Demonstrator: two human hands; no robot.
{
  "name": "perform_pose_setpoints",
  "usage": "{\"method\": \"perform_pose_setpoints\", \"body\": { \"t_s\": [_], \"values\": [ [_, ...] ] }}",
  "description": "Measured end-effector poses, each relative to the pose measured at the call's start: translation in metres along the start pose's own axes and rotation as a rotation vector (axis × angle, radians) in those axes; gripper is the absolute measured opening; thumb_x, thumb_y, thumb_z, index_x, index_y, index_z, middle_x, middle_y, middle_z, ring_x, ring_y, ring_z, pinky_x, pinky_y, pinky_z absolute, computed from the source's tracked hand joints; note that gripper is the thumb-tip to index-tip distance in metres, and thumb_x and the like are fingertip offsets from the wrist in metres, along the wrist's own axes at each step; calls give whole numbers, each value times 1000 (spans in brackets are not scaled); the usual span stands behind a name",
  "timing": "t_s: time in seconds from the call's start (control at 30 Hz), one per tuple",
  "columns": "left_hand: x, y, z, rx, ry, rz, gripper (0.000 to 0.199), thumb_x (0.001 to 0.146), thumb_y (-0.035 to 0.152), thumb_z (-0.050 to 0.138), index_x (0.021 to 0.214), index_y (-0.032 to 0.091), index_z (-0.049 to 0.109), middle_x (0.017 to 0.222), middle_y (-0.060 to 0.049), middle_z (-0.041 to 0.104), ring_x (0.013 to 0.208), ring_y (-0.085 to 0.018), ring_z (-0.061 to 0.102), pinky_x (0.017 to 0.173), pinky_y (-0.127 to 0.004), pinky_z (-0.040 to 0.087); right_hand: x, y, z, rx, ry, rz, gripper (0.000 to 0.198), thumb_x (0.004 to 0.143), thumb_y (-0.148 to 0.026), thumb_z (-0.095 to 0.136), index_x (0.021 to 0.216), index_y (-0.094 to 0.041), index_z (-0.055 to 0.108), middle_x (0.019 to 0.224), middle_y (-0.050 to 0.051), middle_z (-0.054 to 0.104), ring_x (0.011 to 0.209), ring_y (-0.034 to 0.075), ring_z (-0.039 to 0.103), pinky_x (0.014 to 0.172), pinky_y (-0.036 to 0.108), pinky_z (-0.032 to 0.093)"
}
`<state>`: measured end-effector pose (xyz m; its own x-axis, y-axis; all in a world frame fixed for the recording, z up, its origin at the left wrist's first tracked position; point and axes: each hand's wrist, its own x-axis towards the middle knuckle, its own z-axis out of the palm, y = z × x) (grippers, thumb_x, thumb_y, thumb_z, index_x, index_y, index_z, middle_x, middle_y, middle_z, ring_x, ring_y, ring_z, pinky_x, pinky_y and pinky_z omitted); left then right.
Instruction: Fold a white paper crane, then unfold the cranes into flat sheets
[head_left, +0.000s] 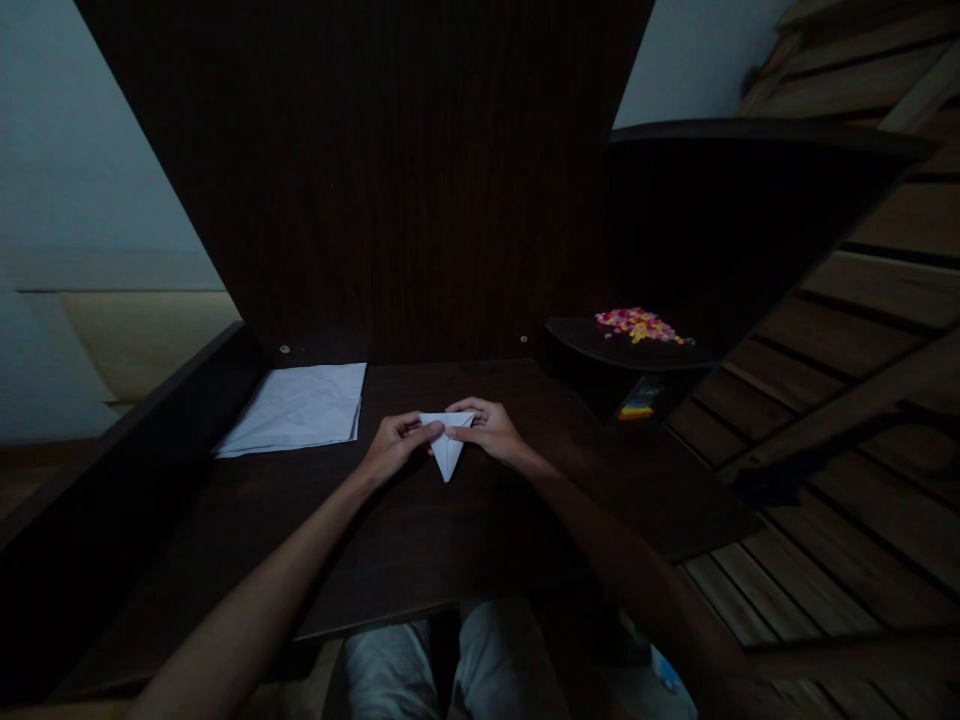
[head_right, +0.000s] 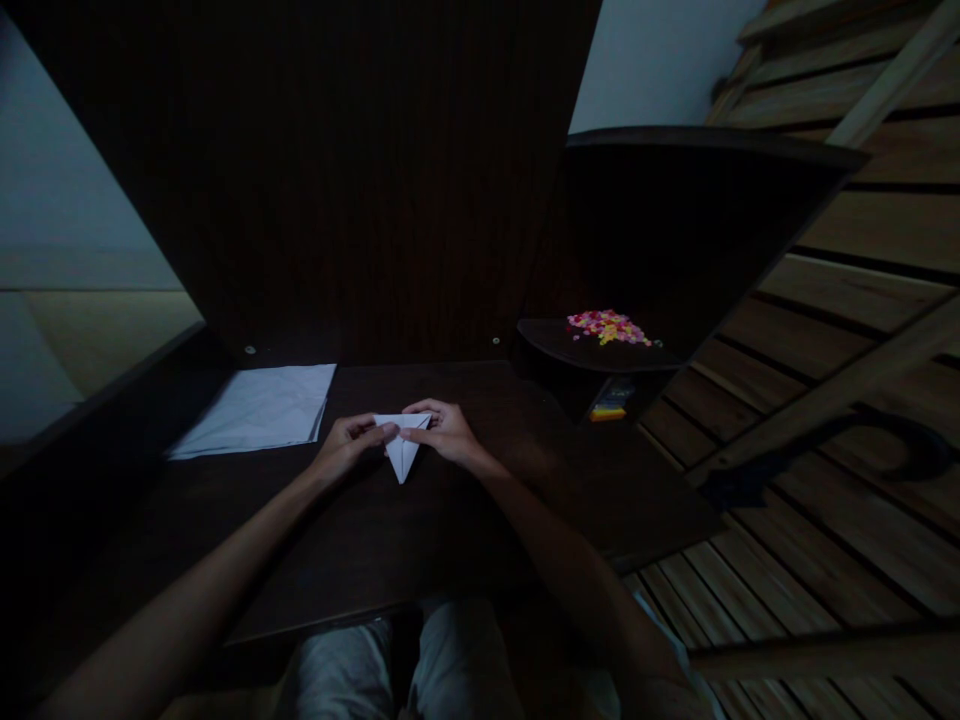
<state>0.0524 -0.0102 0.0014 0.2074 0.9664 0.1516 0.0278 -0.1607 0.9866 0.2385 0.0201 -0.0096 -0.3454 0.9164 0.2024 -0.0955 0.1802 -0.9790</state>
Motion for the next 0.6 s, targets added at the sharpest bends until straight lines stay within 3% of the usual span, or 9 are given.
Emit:
{"method": "perform_pose_setpoints", "body": {
  "t_s": [0.2,0.4,0.6],
  "values": [
    [3,-3,0,25,72,14,34,69,49,71,70,15,72,67,-2,68,63,-16,56,61,-26,42,3,3,-1,-10,6,13,29,65,-41,76,82,-17,72,76,3,71,69,16,63,63,27,48],
    [2,0,-1,35,79,1,28,69,44,71,71,16,74,71,-3,70,69,-19,58,66,-28,43,3,1,-2,52,-20,55,29,64,-42,76,80,-18,73,74,2,71,68,16,63,61,26,47],
    [0,3,-1,68,107,33,27,70,43,69,65,16,72,62,-1,64,63,-17,54,62,-26,41,2,0,-2,96,-14,87,29,67,-43,74,82,-18,73,74,2,70,65,14,62,56,23,48]
  ]
}}
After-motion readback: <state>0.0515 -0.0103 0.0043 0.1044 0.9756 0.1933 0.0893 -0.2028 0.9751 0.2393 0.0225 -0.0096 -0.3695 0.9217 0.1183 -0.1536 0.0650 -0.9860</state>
